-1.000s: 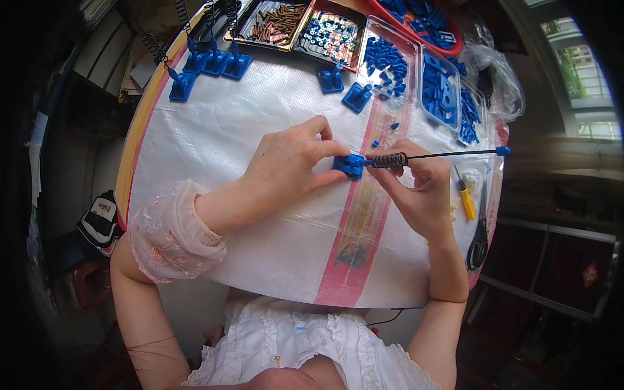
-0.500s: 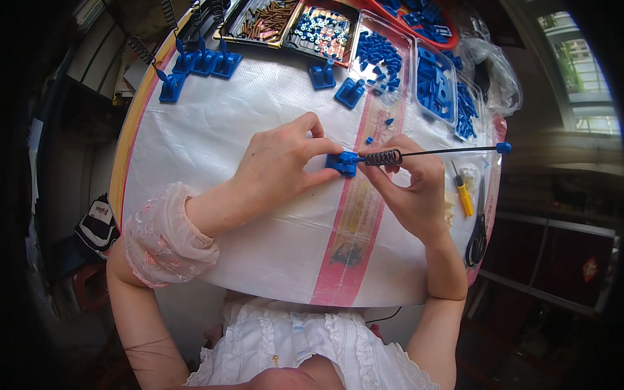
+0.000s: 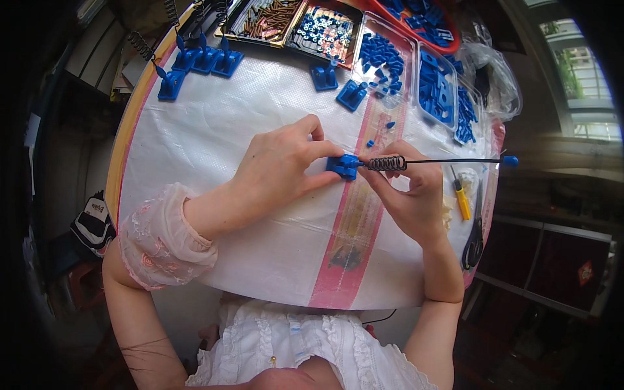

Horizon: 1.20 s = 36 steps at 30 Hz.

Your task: Assembling small blue plastic components using glue and a precision metal tool at a workstation.

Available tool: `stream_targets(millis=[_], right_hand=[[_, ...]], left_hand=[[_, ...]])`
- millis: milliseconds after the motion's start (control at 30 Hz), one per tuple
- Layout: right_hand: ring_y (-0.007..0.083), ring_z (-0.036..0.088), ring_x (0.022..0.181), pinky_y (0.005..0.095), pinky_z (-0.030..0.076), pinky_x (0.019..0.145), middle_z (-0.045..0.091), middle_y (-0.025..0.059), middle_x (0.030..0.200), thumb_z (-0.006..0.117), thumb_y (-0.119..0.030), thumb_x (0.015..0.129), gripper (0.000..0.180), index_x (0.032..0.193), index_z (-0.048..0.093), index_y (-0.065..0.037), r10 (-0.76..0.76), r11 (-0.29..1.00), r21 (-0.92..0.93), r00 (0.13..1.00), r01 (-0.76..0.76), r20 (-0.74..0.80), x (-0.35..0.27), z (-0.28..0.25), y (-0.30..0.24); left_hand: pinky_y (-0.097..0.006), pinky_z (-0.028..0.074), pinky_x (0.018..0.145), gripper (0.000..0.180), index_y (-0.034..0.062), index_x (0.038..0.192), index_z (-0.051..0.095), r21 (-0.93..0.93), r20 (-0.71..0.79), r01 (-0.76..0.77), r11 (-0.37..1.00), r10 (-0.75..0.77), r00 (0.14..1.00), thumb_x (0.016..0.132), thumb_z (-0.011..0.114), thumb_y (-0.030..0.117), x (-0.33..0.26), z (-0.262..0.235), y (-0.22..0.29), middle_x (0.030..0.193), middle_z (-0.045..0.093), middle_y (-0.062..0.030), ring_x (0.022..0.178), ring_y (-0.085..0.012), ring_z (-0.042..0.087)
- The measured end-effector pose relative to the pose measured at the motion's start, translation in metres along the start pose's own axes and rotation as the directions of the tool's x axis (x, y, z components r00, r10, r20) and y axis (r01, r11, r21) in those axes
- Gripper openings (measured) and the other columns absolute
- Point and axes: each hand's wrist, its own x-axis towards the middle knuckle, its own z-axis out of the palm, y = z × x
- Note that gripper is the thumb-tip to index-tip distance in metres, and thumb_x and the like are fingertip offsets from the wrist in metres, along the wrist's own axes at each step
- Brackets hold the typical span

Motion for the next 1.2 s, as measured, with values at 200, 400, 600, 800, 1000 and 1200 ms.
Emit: stream_targets(millis=[200, 400, 600, 800, 1000, 1200], right_hand=[[0.0101, 0.058, 0.069, 0.0247, 0.042, 0.059, 0.066, 0.0045, 0.082, 0.080, 0.003, 0.079, 0.014, 0.092, 0.077, -0.001, 0.003, 1.000, 0.008, 1.000, -0.003, 0.000, -0.0006, 0.0012, 0.0020], [0.0104, 0.058, 0.069, 0.0247, 0.042, 0.059, 0.066, 0.0049, 0.081, 0.080, 0.003, 0.079, 0.014, 0.092, 0.077, -0.001, -0.002, 1.000, 0.002, 1.000, 0.002, 0.003, 0.0000, 0.0013, 0.0017], [0.0078, 0.056, 0.073, 0.0218, 0.040, 0.062, 0.068, 0.0036, 0.084, 0.080, 0.007, 0.079, 0.019, 0.097, 0.077, 0.001, 0.001, 1.000, 0.006, 1.000, -0.001, 0.022, -0.0007, 0.0007, 0.0020], [0.0076, 0.056, 0.072, 0.0218, 0.040, 0.061, 0.068, 0.0032, 0.084, 0.080, 0.007, 0.079, 0.018, 0.097, 0.077, 0.000, -0.004, 1.000, -0.016, 1.000, 0.004, 0.025, -0.0005, 0.0000, 0.0024], [0.0077, 0.057, 0.073, 0.0217, 0.041, 0.061, 0.068, 0.0033, 0.084, 0.080, 0.006, 0.079, 0.018, 0.096, 0.078, 0.000, 0.004, 1.000, -0.009, 1.000, -0.004, 0.019, -0.0005, 0.0011, 0.0014], [0.0097, 0.058, 0.069, 0.0244, 0.041, 0.058, 0.067, 0.0040, 0.082, 0.081, 0.002, 0.079, 0.015, 0.093, 0.077, -0.002, 0.007, 1.000, -0.018, 1.000, -0.007, -0.002, 0.0001, 0.0028, 0.0015]], left_hand=[[-0.038, 0.055, 0.069, 0.022, 0.0106, 0.094, 0.077, -0.022, 0.020, 0.013, 1.000, -0.012, 1.000, 0.082, 0.080, 0.029, 0.0007, -0.0025, 0.0014, 0.094, 0.063, -0.0094, 0.083, -0.0258, 0.069], [-0.038, 0.055, 0.069, 0.022, 0.0104, 0.094, 0.077, -0.020, 0.024, 0.015, 1.000, -0.015, 1.000, 0.082, 0.079, 0.029, 0.0008, -0.0025, 0.0016, 0.095, 0.063, -0.0094, 0.083, -0.0260, 0.069], [-0.038, 0.055, 0.069, 0.022, 0.0103, 0.094, 0.077, -0.019, 0.024, 0.015, 1.000, -0.014, 1.000, 0.082, 0.079, 0.029, 0.0008, -0.0026, 0.0015, 0.095, 0.063, -0.0095, 0.084, -0.0260, 0.068], [-0.038, 0.055, 0.069, 0.022, 0.0099, 0.093, 0.077, -0.022, 0.023, 0.012, 1.000, -0.011, 1.000, 0.082, 0.079, 0.029, 0.0008, -0.0031, 0.0021, 0.094, 0.063, -0.0097, 0.084, -0.0260, 0.068], [-0.037, 0.054, 0.067, 0.023, 0.0159, 0.099, 0.076, 0.003, -0.002, -0.002, 1.000, 0.002, 1.000, 0.082, 0.081, 0.030, -0.0004, 0.0001, -0.0006, 0.091, 0.061, -0.0047, 0.080, -0.0231, 0.066], [-0.037, 0.054, 0.068, 0.022, 0.0140, 0.097, 0.076, -0.006, 0.003, 0.000, 1.000, 0.000, 1.000, 0.082, 0.080, 0.030, -0.0002, -0.0003, -0.0003, 0.092, 0.062, -0.0065, 0.081, -0.0244, 0.067]])
